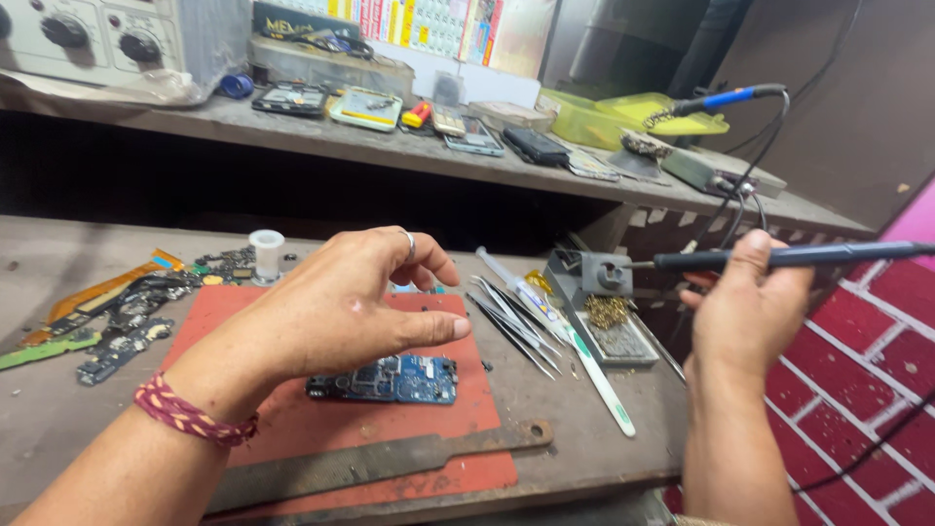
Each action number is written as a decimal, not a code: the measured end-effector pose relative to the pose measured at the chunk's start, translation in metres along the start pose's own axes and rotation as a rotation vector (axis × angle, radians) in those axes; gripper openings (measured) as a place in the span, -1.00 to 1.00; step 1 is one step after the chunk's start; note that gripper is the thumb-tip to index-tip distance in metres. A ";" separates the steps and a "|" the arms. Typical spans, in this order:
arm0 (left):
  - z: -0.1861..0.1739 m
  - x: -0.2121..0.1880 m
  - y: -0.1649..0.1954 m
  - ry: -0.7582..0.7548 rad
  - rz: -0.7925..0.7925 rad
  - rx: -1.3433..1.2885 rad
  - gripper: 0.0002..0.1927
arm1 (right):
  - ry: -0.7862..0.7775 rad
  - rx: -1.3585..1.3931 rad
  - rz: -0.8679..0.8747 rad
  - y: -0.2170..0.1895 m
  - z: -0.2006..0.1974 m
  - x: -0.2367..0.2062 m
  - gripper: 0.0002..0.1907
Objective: The person uses a soldering iron to work on a small blue circuit board, then cleans the board with a cotton swab. The hands hold the board steady while applying heat and later wiping the surface.
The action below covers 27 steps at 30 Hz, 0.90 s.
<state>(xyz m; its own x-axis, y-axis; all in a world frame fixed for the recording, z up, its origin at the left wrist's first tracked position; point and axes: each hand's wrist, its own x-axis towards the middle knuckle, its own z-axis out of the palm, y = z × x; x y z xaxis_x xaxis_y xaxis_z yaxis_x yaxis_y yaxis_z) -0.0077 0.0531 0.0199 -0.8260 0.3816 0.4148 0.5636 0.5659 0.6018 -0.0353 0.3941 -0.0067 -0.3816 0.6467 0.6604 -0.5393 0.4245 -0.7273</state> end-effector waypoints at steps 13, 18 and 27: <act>0.021 0.004 0.011 -0.087 0.021 0.045 -0.46 | -0.003 -0.168 0.046 0.002 0.015 -0.014 -0.76; 0.022 0.007 0.014 -0.122 0.030 0.021 -0.46 | -0.020 -0.227 0.056 -0.004 0.014 -0.011 -0.75; 0.022 0.018 0.022 -0.119 0.099 0.017 -0.46 | 0.013 -0.258 -0.040 -0.007 0.010 -0.003 -0.74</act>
<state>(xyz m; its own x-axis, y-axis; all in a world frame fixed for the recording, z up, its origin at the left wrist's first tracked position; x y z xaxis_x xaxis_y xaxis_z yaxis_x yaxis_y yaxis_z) -0.0103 0.0884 0.0249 -0.7616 0.5195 0.3875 0.6432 0.5329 0.5498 -0.0380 0.3832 -0.0017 -0.3526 0.6336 0.6886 -0.3436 0.5969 -0.7251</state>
